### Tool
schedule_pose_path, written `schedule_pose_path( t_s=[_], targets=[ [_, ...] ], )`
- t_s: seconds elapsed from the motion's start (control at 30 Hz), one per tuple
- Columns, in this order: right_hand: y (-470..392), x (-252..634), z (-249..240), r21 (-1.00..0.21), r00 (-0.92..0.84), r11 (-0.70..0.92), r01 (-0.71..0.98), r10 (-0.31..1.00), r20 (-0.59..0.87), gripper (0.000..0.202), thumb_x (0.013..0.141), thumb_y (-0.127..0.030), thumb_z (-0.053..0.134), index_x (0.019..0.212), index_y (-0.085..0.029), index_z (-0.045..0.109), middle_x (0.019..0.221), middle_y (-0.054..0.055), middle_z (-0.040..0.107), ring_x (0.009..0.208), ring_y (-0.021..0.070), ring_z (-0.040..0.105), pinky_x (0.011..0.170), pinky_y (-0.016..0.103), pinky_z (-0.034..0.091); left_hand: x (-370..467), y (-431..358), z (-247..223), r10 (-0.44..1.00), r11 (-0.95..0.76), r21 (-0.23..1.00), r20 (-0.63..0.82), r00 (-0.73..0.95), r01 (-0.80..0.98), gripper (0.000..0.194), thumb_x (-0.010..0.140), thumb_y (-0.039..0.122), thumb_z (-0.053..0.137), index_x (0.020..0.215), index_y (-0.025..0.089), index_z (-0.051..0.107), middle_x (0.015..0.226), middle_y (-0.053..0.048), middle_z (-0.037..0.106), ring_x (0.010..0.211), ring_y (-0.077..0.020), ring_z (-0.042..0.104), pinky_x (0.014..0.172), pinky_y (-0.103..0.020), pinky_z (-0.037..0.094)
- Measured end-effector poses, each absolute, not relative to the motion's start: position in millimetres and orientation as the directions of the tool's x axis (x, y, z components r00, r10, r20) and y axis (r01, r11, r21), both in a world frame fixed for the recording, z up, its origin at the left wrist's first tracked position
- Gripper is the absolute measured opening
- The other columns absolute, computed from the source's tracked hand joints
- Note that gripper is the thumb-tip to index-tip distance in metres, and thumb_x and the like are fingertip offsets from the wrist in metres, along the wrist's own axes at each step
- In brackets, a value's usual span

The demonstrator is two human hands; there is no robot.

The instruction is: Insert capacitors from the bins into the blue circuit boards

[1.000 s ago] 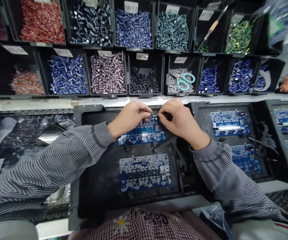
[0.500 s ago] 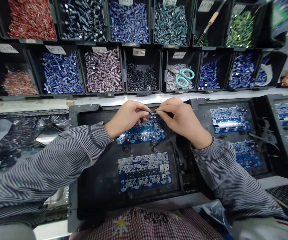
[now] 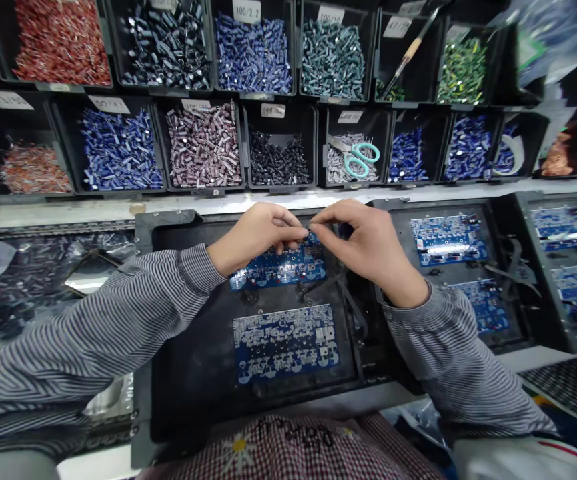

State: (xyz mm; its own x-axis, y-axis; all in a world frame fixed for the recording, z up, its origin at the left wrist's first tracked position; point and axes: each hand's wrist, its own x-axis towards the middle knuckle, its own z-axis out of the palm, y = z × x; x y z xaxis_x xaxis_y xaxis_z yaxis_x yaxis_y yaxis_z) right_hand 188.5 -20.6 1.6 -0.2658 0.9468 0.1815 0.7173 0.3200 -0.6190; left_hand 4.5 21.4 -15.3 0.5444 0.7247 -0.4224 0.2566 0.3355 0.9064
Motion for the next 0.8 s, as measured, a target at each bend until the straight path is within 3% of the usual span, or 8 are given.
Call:
schedule_pose_path(
  t_s=[0.13, 0.23, 0.33, 0.43, 0.5, 0.6, 0.7, 0.8],
  targets=[
    [-21.5, 196.5, -6.0, -0.526, -0.27, 0.317, 0.789, 0.948, 0.168, 0.008, 0.08, -0.018, 0.056, 0.075, -0.022, 0.061, 0.075, 0.003, 0.064, 0.077, 0.0193, 0.056, 0.072, 0.035, 0.046, 8.9, 19.5, -17.5, 0.858, -0.121, 0.853, -0.167, 0.485, 0.507, 0.006, 0.078, 0.019, 0.068, 0.079, 0.014, 0.065, 0.074, -0.003, 0.064, 0.069, -0.0128, 0.057, 0.062, -0.025, 0.041],
    [-20.6, 198.2, -12.8, -0.491, -0.326, 0.352, 0.797, 0.935, 0.141, 0.009, 0.08, -0.017, 0.055, 0.074, -0.022, 0.059, 0.076, 0.003, 0.063, 0.079, 0.0199, 0.056, 0.075, 0.036, 0.046, 11.4, 18.7, -18.6, 0.851, -0.219, 0.818, -0.107, 0.515, 0.532, 0.008, 0.077, 0.019, 0.069, 0.08, 0.014, 0.063, 0.072, -0.001, 0.063, 0.068, -0.0128, 0.056, 0.062, -0.025, 0.04],
    [-20.0, 197.2, -14.6, -0.481, -0.338, 0.363, 0.798, 0.93, 0.142, 0.009, 0.081, -0.017, 0.054, 0.076, -0.022, 0.059, 0.078, 0.003, 0.063, 0.08, 0.0206, 0.056, 0.076, 0.037, 0.046, 9.8, 20.9, -16.0, 0.875, -0.116, 0.877, -0.132, 0.465, 0.467, 0.005, 0.08, 0.016, 0.063, 0.083, 0.013, 0.065, 0.079, -0.003, 0.066, 0.074, -0.0132, 0.059, 0.067, -0.025, 0.043],
    [-20.2, 196.3, -13.5, -0.48, -0.349, 0.369, 0.796, 0.927, 0.134, 0.009, 0.081, -0.016, 0.054, 0.077, -0.022, 0.059, 0.078, 0.004, 0.063, 0.08, 0.0206, 0.056, 0.077, 0.038, 0.047, 3.4, 24.2, -11.0, 0.865, 0.125, 0.952, -0.243, 0.439, 0.28, 0.024, 0.083, 0.003, 0.048, 0.097, 0.01, 0.067, 0.094, -0.007, 0.069, 0.087, -0.013, 0.063, 0.077, -0.024, 0.048],
    [-20.5, 195.9, -13.1, -0.481, -0.355, 0.375, 0.792, 0.925, 0.137, 0.01, 0.082, -0.016, 0.054, 0.076, -0.022, 0.059, 0.077, 0.004, 0.063, 0.08, 0.0205, 0.056, 0.077, 0.038, 0.047, -1.6, 25.2, -8.0, 0.843, 0.238, 0.957, -0.29, 0.453, 0.169, 0.027, 0.082, 0.001, 0.048, 0.099, 0.008, 0.067, 0.097, -0.009, 0.069, 0.089, -0.0133, 0.065, 0.08, -0.024, 0.051],
    [-20.9, 195.6, -13.4, -0.473, -0.353, 0.376, 0.796, 0.925, 0.141, 0.01, 0.082, -0.016, 0.053, 0.076, -0.022, 0.059, 0.076, 0.004, 0.062, 0.08, 0.0206, 0.055, 0.077, 0.038, 0.046, -7.0, 24.8, -5.6, 0.836, 0.259, 0.956, -0.294, 0.464, 0.138, 0.012, 0.081, 0.011, 0.06, 0.087, 0.008, 0.07, 0.085, -0.009, 0.07, 0.08, -0.0146, 0.066, 0.073, -0.024, 0.054],
    [-21.1, 195.2, -14.0, -0.468, -0.35, 0.37, 0.802, 0.927, 0.134, 0.009, 0.081, -0.017, 0.054, 0.075, -0.022, 0.058, 0.076, 0.004, 0.062, 0.079, 0.0208, 0.055, 0.076, 0.038, 0.046, -9.3, 24.3, -5.5, 0.823, 0.246, 0.952, -0.306, 0.479, 0.184, 0.01, 0.079, 0.018, 0.066, 0.076, 0.01, 0.071, 0.07, -0.006, 0.067, 0.065, -0.0123, 0.063, 0.063, -0.023, 0.053],
    [-21.2, 194.7, -14.1, -0.465, -0.347, 0.366, 0.806, 0.929, 0.13, 0.008, 0.08, -0.017, 0.056, 0.075, -0.022, 0.059, 0.075, 0.004, 0.063, 0.078, 0.0207, 0.055, 0.075, 0.037, 0.046, -9.4, 24.6, -6.4, 0.818, 0.271, 0.943, -0.33, 0.471, 0.191, 0.009, 0.078, 0.016, 0.067, 0.077, 0.01, 0.073, 0.074, -0.006, 0.069, 0.068, -0.012, 0.063, 0.067, -0.023, 0.053]
  ],
)
